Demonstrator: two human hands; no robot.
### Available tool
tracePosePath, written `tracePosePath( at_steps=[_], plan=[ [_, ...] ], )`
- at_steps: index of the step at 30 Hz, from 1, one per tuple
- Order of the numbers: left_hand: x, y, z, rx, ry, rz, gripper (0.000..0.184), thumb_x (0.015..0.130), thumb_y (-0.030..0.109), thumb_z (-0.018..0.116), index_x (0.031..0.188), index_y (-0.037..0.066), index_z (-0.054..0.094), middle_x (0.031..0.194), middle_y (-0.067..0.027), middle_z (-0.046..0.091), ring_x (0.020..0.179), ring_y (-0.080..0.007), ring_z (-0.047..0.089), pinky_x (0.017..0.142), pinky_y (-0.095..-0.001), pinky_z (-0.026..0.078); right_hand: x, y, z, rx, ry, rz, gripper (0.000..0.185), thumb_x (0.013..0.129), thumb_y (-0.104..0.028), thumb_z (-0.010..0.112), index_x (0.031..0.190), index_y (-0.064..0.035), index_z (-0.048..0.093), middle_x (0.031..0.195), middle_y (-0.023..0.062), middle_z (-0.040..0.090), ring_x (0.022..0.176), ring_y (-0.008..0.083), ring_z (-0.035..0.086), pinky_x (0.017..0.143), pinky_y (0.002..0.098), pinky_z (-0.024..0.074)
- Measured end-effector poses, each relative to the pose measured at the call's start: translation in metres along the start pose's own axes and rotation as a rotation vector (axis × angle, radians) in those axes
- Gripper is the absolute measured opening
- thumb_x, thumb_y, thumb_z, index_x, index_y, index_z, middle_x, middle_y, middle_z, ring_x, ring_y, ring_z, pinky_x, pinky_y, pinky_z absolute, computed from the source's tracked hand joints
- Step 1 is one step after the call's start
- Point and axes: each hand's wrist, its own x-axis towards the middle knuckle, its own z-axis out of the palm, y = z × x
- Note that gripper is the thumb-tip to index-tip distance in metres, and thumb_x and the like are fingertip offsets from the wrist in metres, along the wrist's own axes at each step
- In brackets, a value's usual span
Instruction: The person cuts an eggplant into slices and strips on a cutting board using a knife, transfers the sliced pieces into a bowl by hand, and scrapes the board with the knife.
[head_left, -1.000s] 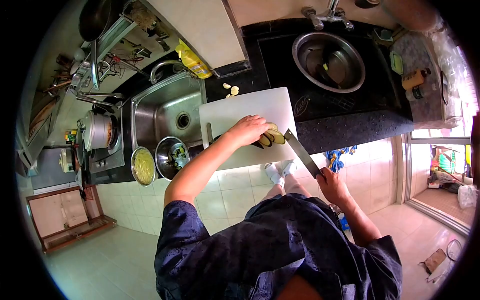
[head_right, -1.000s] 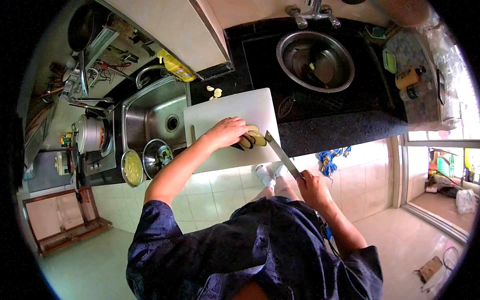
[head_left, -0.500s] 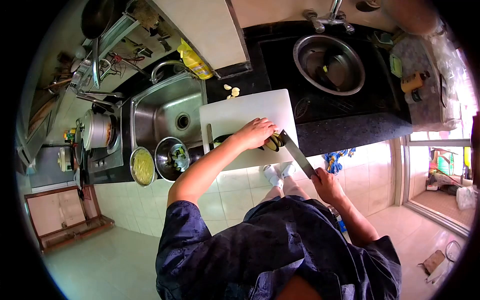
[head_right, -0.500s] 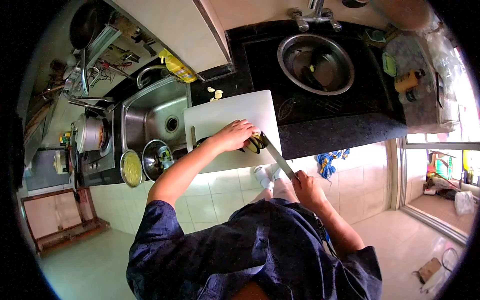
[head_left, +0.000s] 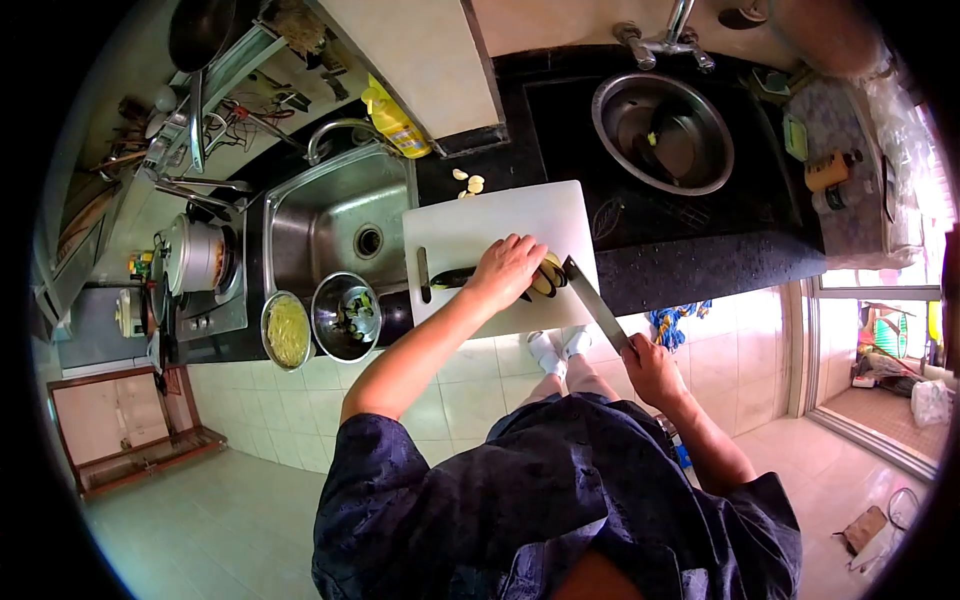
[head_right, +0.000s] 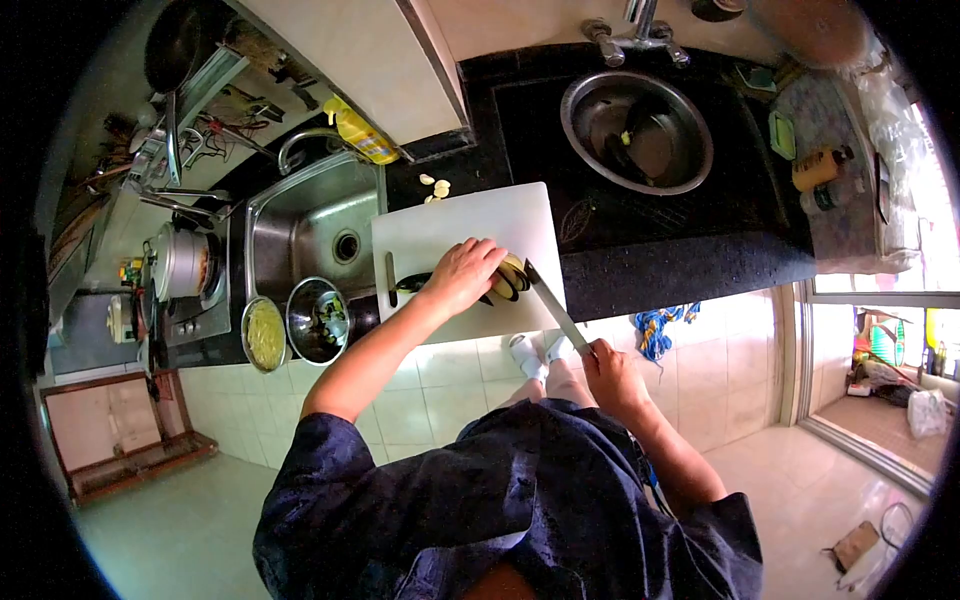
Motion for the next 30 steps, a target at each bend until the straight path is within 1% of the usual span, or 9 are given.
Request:
tracePosePath(
  at_steps=[4, 5, 8, 14, 17, 20, 21, 27, 30],
  plan=[
    [-0.013, 0.003, 0.015, -0.026, 0.021, -0.041, 0.022, 0.082, 0.006, 0.069, 0.103, 0.003, 0.066, 0.108, -0.0087, 0.062, 0.102, -0.0279, 0.064, 0.090, -0.0405, 0.055, 0.002, 0.000, 0.002, -0.001, 0.019, -0.006, 0.018, 0.100, -0.019, 0.056, 0.099, -0.0013, 0.059, 0.082, 0.0288, 0.067, 0.080, 0.0505, 0.065, 0.071, 0.0585, 0.0503],
    [-0.015, 0.000, 0.023, -0.082, 0.098, -0.020, 0.013, 0.082, 0.005, 0.067, 0.095, 0.003, 0.066, 0.107, -0.0096, 0.062, 0.098, -0.0288, 0.065, 0.088, -0.0412, 0.056, 0.004, 0.000, 0.002, -0.003, 0.027, -0.014, 0.018, 0.100, -0.020, 0.056, 0.099, -0.0014, 0.059, 0.082, 0.0288, 0.067, 0.080, 0.0505, 0.065, 0.071, 0.0586, 0.0502],
    [-0.021, -0.003, 0.031, -0.124, 0.109, -0.049, 0.016, 0.082, 0.004, 0.067, 0.097, 0.004, 0.065, 0.107, -0.0106, 0.062, 0.097, -0.0291, 0.066, 0.086, -0.0417, 0.056, 0.007, 0.001, 0.001, -0.002, 0.041, -0.032, 0.018, 0.100, -0.020, 0.057, 0.101, -0.0018, 0.059, 0.083, 0.0291, 0.068, 0.080, 0.0505, 0.065, 0.071, 0.0588, 0.0504],
    [-0.024, 0.005, 0.016, 0.018, 0.289, -0.031, 0.017, 0.081, 0.007, 0.069, 0.098, 0.006, 0.064, 0.097, -0.0086, 0.062, 0.095, -0.0269, 0.063, 0.088, -0.0416, 0.048, 0.013, 0.002, -0.001, -0.043, 0.044, -0.006, 0.020, 0.100, -0.021, 0.057, 0.103, -0.0012, 0.059, 0.084, 0.0301, 0.068, 0.080, 0.0511, 0.065, 0.072, 0.0585, 0.0513],
    [-0.025, 0.017, 0.010, 0.118, 0.447, -0.015, 0.005, 0.085, 0.011, 0.064, 0.089, 0.009, 0.062, 0.089, -0.0053, 0.059, 0.090, -0.0235, 0.059, 0.087, -0.0395, 0.043, 0.025, 0.006, -0.003, -0.083, 0.027, -0.025, 0.021, 0.100, -0.021, 0.056, 0.102, -0.0004, 0.058, 0.083, 0.0305, 0.067, 0.081, 0.0508, 0.066, 0.073, 0.0584, 0.0517],
    [-0.034, 0.027, 0.025, 0.136, 0.324, -0.053, 0.005, 0.085, 0.015, 0.064, 0.087, 0.011, 0.061, 0.086, -0.0033, 0.057, 0.089, -0.0217, 0.058, 0.085, -0.0388, 0.043, 0.042, -0.003, -0.009, -0.111, 0.060, -0.099, 0.022, 0.100, -0.022, 0.056, 0.101, 0.0000, 0.057, 0.082, 0.0306, 0.067, 0.081, 0.0499, 0.066, 0.073, 0.0589, 0.0521],
    [-0.037, 0.033, 0.025, 0.121, 0.355, -0.048, 0.005, 0.085, 0.016, 0.064, 0.087, 0.013, 0.061, 0.085, -0.0024, 0.056, 0.088, -0.0208, 0.057, 0.084, -0.0391, 0.042, 0.050, -0.003, -0.007, -0.147, 0.061, -0.092, 0.021, 0.099, -0.023, 0.056, 0.101, -0.0014, 0.057, 0.082, 0.0297, 0.068, 0.081, 0.0495, 0.067, 0.072, 0.0591, 0.0524],
    [-0.034, 0.036, 0.047, 0.071, 0.339, -0.133, 0.010, 0.086, 0.017, 0.071, 0.093, 0.013, 0.064, 0.098, -0.0042, 0.059, 0.098, -0.0235, 0.057, 0.092, -0.0442, 0.039, 0.069, -0.011, -0.015, -0.216, -0.017, -0.143, 0.021, 0.099, -0.024, 0.056, 0.103, -0.0039, 0.057, 0.079, 0.0281, 0.068, 0.077, 0.0500, 0.067, 0.071, 0.0596, 0.0526],
    [-0.038, 0.040, 0.047, -0.014, 0.462, -0.174, 0.016, 0.085, 0.017, 0.074, 0.099, 0.012, 0.066, 0.104, -0.0052, 0.059, 0.101, -0.0257, 0.057, 0.093, -0.0446, 0.039, 0.065, -0.011, -0.020, -0.239, -0.016, -0.147, 0.020, 0.100, -0.024, 0.056, 0.103, -0.0040, 0.057, 0.079, 0.0280, 0.068, 0.076, 0.0498, 0.067, 0.070, 0.0594, 0.0526]
  ],
)
